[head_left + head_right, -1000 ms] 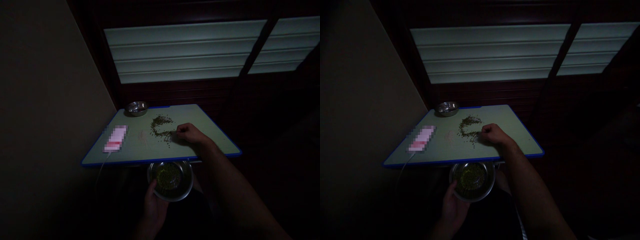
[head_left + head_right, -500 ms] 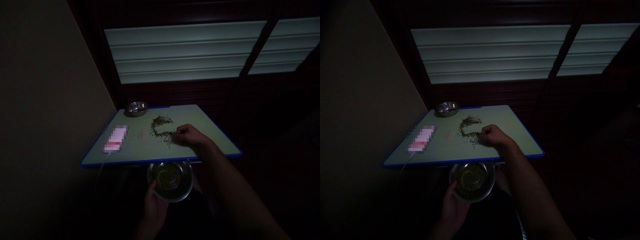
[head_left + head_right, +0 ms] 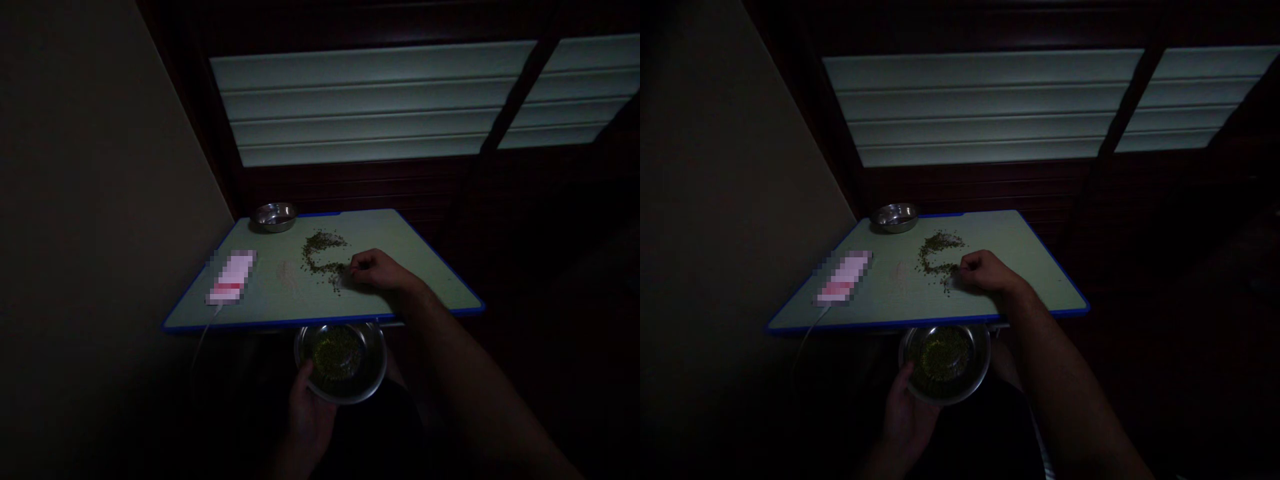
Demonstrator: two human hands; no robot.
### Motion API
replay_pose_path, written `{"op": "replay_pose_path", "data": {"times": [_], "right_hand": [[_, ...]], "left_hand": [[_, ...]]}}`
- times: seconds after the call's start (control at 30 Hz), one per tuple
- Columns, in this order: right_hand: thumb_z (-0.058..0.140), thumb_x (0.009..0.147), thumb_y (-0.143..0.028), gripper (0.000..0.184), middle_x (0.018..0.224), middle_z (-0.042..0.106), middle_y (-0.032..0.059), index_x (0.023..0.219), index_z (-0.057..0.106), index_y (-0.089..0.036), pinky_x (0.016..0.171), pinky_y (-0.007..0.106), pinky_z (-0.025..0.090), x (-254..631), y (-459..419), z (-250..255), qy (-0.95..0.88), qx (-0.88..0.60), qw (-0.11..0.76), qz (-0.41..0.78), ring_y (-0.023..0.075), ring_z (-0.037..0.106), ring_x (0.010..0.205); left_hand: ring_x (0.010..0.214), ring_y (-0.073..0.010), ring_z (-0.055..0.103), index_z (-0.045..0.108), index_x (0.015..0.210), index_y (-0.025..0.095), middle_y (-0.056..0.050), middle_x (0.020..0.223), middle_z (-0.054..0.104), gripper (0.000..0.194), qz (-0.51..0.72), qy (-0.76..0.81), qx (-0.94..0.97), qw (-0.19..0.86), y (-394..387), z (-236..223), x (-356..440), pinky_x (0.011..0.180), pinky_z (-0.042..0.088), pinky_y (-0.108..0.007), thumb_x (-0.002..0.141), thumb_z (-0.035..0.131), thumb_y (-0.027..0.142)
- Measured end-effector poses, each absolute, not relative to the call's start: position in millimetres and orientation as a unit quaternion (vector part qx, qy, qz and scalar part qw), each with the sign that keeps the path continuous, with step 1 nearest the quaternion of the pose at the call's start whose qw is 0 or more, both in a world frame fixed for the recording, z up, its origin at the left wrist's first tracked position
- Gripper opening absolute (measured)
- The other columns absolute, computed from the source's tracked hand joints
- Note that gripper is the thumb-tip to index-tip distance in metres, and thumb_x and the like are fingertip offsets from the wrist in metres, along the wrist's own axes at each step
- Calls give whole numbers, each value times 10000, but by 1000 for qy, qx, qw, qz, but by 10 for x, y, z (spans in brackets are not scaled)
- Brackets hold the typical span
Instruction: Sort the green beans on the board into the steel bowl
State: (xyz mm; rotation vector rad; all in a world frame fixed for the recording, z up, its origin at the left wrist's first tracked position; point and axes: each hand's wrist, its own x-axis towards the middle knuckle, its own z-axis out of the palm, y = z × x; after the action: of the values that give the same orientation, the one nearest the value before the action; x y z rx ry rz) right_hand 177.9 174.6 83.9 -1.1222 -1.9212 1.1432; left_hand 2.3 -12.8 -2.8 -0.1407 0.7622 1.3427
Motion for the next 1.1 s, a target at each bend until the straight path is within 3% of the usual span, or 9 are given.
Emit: {"op": "replay_pose_path", "data": {"times": [0.37, 1.1], "right_hand": [[638, 650, -289, 137, 620, 562, -6, 639, 610, -155, 597, 267, 378, 1708, 1757, 793, -738, -410, 342, 414, 117, 479, 613], [652, 657, -286, 137, 621, 554, -8, 660, 617, -153, 558, 259, 364, 1658, 1721, 782, -733, -412, 329, 430, 105, 466, 581]], "left_hand": [[928, -218, 719, 723, 1071, 209, -51, 924, 792, 279, 607, 356, -77, 707, -124, 21, 29, 987, 488, -440, 914, 497, 258], [924, -219, 721, 721, 1094, 214, -50, 928, 793, 282, 608, 336, -78, 715, -119, -29, 14, 988, 487, -432, 906, 514, 239]]}}
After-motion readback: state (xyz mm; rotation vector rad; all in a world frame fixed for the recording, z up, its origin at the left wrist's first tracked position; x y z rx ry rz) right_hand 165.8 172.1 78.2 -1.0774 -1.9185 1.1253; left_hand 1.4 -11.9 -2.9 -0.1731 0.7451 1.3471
